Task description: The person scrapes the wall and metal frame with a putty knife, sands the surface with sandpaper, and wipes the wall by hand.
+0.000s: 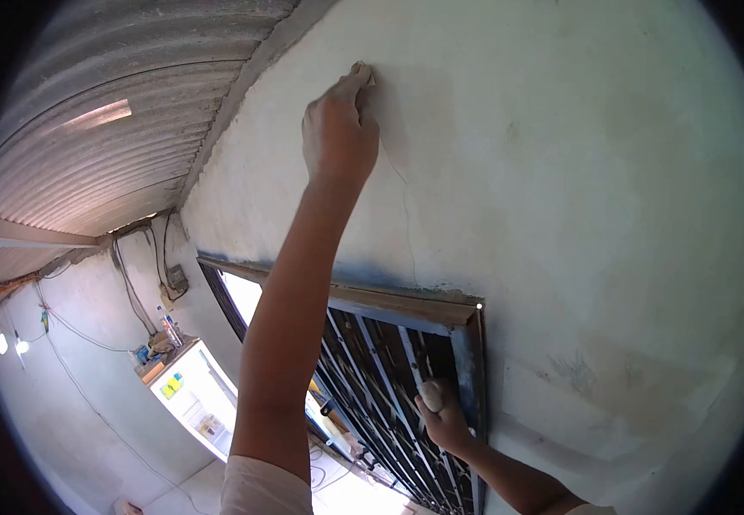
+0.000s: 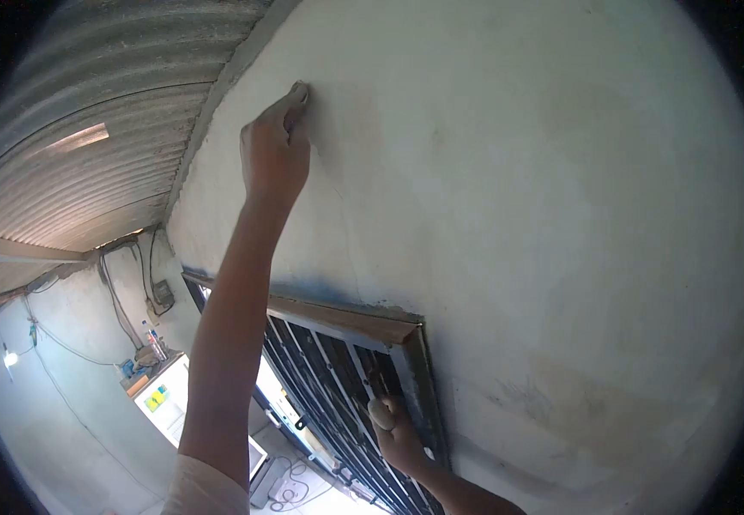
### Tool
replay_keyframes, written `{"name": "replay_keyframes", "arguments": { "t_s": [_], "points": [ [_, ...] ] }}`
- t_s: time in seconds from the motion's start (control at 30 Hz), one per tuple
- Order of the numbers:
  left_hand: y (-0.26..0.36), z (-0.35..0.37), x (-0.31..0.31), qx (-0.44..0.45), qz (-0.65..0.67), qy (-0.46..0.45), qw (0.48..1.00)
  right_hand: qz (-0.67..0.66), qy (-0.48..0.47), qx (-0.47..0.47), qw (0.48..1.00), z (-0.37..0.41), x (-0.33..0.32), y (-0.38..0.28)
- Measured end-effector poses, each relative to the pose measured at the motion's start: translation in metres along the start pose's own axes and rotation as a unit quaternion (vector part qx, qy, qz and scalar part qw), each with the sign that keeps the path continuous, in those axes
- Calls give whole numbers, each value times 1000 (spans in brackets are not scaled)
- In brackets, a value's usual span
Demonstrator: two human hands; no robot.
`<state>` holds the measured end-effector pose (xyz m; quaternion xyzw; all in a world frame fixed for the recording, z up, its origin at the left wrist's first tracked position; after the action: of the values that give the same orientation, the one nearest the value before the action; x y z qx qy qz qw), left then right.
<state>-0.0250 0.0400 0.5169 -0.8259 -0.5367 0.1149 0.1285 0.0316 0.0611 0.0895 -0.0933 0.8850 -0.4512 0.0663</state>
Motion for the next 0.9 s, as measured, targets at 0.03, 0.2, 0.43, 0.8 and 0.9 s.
{"name": "replay_keyframes", "arguments": {
  "t_s": [0.03,0.2,0.43,0.8,0.9],
  "points": [
    [2,9,4,14,9,16,1000,-6,-9,11,1000,1,1,2],
    [16,38,18,37,-14,49,998,-16,-30,1,999,-1,4,11],
    [-22,-28,20,53,-33,40,997,-21,-53,-21,998,1,6,12],
    [23,71,22,-34,-26,-35,998,-12,-83,-7,996,-1,7,5],
    [19,79,23,-18,-25,-41,999,8,-69,-31,997,-1,6,5]
  ]
}}
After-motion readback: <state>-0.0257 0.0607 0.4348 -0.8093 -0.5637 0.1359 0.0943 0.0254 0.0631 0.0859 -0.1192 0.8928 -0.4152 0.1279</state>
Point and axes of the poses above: each hand's wrist, its own z-axis away from the middle knuckle, its own x-axis out of the palm, y = z × x, the point moved 7 cm from there along -z, towards the middle knuckle, and after that the axes turned 8 degrees about x, right-handed, at the moved point
